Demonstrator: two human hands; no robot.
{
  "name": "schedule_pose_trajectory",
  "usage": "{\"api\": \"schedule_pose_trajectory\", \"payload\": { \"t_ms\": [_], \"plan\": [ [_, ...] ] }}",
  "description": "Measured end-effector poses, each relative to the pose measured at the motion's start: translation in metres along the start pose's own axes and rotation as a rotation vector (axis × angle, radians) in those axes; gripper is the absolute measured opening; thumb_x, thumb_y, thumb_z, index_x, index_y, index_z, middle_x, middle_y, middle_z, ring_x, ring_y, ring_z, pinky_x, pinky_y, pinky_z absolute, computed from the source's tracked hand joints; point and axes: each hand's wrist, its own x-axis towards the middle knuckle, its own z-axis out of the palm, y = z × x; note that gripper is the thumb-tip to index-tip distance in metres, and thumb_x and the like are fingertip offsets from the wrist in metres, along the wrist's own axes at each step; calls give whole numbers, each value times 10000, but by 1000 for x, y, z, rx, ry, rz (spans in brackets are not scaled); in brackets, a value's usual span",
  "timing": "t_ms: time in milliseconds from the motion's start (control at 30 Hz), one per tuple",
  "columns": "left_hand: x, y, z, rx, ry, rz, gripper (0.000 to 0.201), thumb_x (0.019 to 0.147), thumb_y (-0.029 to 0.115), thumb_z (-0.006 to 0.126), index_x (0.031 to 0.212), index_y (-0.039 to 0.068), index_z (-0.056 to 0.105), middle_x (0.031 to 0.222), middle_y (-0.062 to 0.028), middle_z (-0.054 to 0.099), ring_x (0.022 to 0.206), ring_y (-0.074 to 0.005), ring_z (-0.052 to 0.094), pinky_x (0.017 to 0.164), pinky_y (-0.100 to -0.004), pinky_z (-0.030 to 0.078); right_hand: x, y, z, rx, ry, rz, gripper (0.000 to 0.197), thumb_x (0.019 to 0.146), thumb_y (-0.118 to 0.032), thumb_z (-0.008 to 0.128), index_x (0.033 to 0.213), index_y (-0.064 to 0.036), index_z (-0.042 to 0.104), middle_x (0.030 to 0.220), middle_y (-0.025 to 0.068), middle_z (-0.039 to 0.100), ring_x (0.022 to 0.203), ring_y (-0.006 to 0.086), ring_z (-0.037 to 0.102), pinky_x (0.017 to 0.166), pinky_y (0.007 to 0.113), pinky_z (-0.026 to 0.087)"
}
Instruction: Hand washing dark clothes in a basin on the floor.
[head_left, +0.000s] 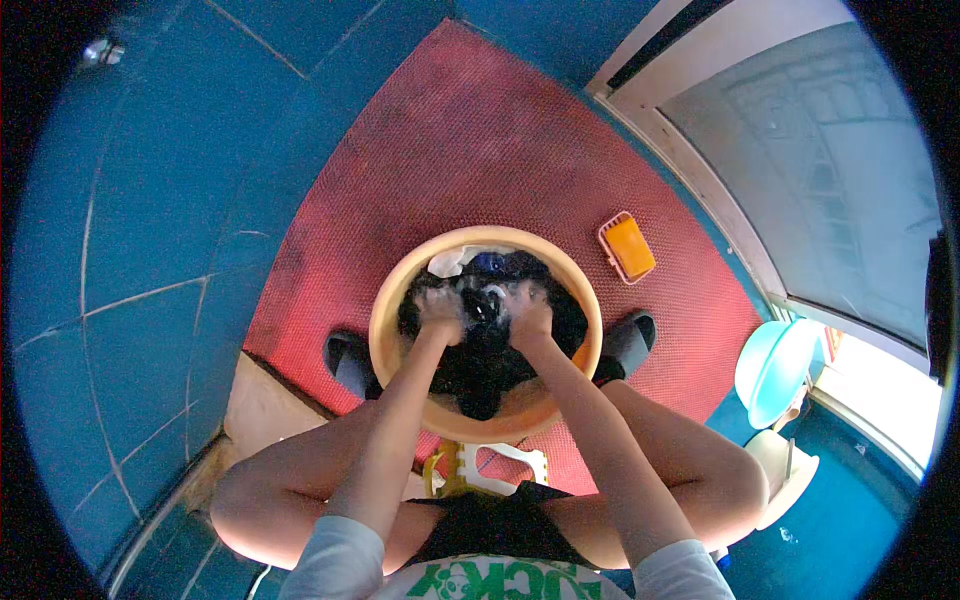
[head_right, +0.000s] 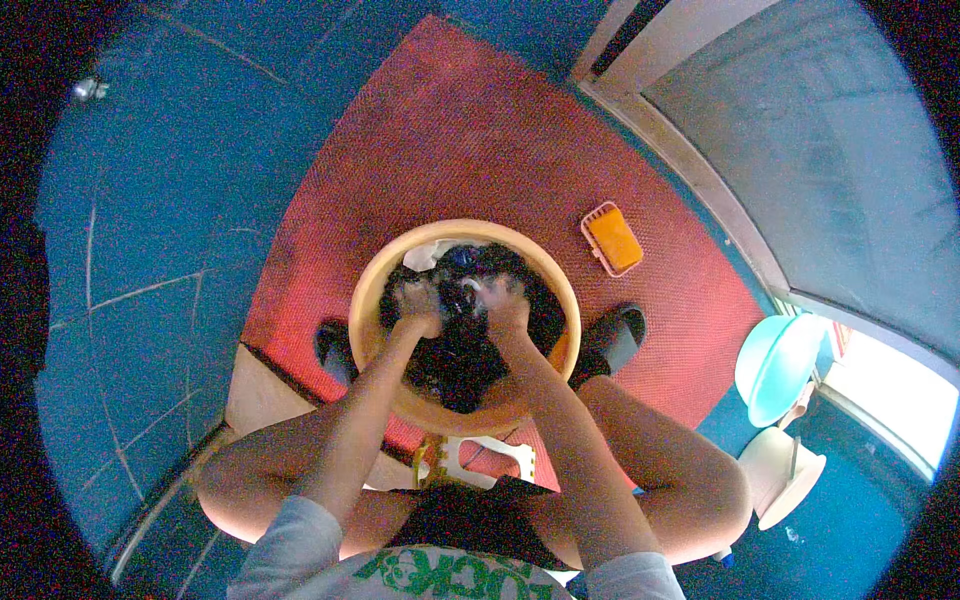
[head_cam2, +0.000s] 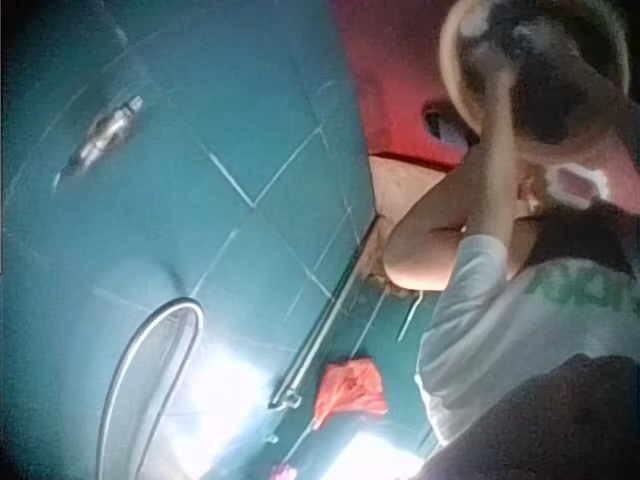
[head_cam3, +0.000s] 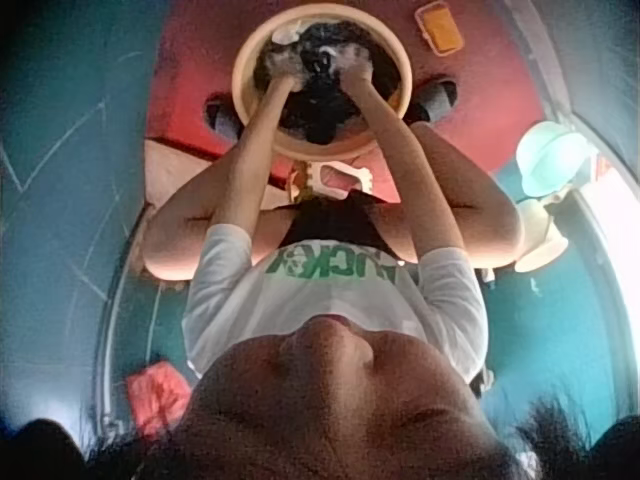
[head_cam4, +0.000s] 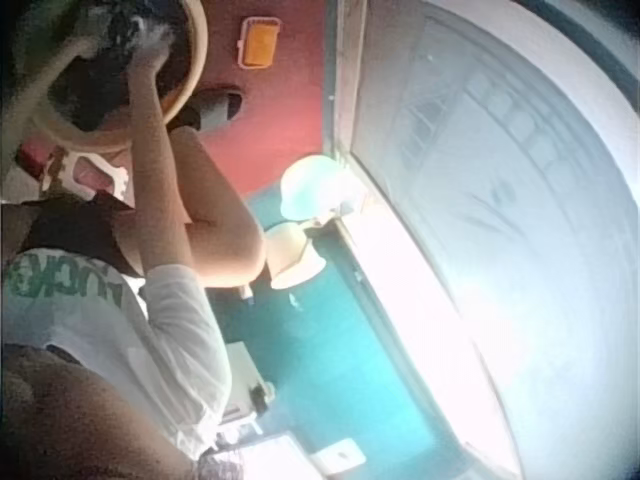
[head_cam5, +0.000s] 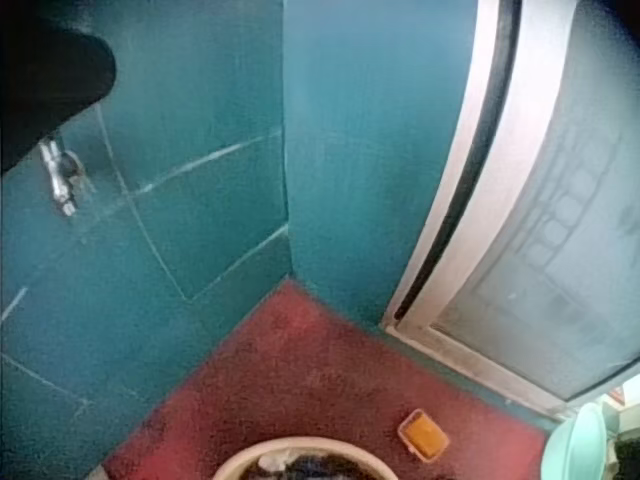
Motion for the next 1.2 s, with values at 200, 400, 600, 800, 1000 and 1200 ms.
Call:
{"api": "schedule_pose_trajectory", "payload": {
  "t_ms": [200,400,600,800,1000,1200],
  "plan": [
    [-17,-5,16,48,410,-39,628,747,162,522,1314,76,266,1372,-99,227,1242,-337,225,991,-537,146,-12,6,10,-33,340,-71,679,678,-191,626,1269,-229,293,1154,139,354,1036,350,426,720,340,505],
    [-60,2,-18,149,841,127,600,736,86,521,1294,200,334,1102,-45,441,1026,-228,418,808,-388,414,-38,46,-23,279,246,128,319,713,-90,537,1004,-137,415,1062,177,475,967,354,510,709,405,488],
    [-109,-31,-48,61,660,194,622,722,0,498,1285,222,353,1012,-74,505,948,-259,495,767,-379,459,-87,59,-88,349,-9,-222,234,703,-25,499,918,-117,510,883,151,595,890,324,573,740,414,464],
    [-179,-44,-97,-167,572,448,696,618,-143,484,1189,256,495,1141,-146,511,1034,-304,499,873,-384,411,-143,91,-129,158,183,-438,233,643,-53,561,839,-153,640,879,81,612,863,265,585,714,364,479],
    [-223,-64,-122,-400,460,772,541,535,-177,400,933,90,650,954,-170,599,988,-294,539,857,-317,412,-173,104,-153,-176,214,-403,133,645,-77,546,717,-103,655,808,119,609,820,287,584,705,336,481],
    [-256,-77,-143,-178,544,579,249,581,-39,440,688,47,648,698,-153,609,696,-283,607,650,-348,465,-193,109,-166,-50,501,-566,145,663,-133,548,732,-53,646,756,159,595,759,325,574,722,368,473]
  ]
}}
